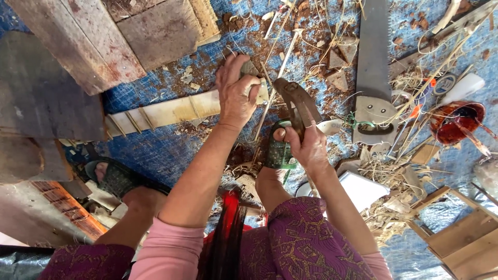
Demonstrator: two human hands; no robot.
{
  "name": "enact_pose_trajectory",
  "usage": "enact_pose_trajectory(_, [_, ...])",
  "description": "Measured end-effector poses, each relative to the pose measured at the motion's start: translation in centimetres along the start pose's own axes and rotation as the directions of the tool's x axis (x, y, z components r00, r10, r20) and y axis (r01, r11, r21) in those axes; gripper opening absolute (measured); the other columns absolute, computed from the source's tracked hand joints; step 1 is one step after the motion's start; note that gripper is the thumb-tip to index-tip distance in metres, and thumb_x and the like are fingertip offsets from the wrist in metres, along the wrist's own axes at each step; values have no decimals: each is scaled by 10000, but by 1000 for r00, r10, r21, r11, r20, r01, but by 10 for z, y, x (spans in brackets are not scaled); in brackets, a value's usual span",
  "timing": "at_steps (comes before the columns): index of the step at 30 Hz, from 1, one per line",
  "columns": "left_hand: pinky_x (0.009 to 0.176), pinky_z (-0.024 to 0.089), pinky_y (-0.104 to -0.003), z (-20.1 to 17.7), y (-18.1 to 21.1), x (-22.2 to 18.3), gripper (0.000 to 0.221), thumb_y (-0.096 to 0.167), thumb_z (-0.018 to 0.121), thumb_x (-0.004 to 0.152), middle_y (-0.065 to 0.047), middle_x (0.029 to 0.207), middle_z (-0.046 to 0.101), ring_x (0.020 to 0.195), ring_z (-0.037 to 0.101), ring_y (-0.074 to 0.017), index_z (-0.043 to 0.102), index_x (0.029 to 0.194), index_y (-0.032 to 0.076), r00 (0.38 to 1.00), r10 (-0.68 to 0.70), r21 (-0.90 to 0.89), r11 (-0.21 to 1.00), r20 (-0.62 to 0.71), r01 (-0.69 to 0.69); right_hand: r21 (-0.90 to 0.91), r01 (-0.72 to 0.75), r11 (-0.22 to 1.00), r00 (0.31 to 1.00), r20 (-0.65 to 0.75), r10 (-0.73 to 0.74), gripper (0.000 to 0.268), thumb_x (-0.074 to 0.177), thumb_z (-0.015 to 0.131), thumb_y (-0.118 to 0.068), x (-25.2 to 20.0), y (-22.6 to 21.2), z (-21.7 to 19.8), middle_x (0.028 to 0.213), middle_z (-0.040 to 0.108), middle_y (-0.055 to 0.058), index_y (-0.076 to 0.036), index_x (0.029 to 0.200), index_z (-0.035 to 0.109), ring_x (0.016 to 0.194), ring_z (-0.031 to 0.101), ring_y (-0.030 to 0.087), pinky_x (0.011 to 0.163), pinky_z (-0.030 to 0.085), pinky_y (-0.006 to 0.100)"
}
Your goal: Hammering metal frets into a guitar neck and using a sanding block to level or smooth the surface.
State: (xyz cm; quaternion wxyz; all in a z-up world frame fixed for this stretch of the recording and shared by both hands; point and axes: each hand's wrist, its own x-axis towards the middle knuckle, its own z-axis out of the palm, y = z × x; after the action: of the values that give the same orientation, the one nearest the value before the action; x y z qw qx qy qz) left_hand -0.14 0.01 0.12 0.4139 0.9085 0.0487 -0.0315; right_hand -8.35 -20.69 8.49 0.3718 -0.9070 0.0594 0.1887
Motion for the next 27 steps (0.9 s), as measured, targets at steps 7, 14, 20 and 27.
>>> enact_pose_trajectory(7, [1149,347,-601,-8,-2,0,347,125,887,727,-27,1451,518,1438,408,-367,666,980,212,992,125,36,991,21,-126,-44,9,999,998,59,-6,598,1041,541,-370,-1,6,-1,613,606,57,80,1419,426,459,588,209,377,509,353])
enact_pose_trajectory(14, [1144,290,-679,0,3,0,235,186,933,721,-41,1415,531,1430,404,-369,750,845,266,993,115,57,992,-29,-113,3,89,996,995,44,-89,465,1066,527,-290,2,8,-2,622,565,24,67,1353,448,464,551,166,356,482,291])
enact_pose_trajectory(20, [1213,279,-581,0,-4,-1,145,224,907,816,-34,1441,554,1436,417,-363,765,822,256,996,87,34,996,10,-88,90,-70,993,983,173,54,584,1063,528,-287,10,-25,-17,750,726,-26,-23,1544,327,469,567,86,374,525,255])
enact_pose_trajectory(27, [1152,325,-589,1,-2,2,112,288,896,802,-20,1399,580,1401,423,-354,803,793,226,999,31,32,999,21,-31,56,-16,998,985,174,6,488,1061,529,-319,10,-16,-8,857,796,18,2,1415,430,471,653,107,348,543,262])
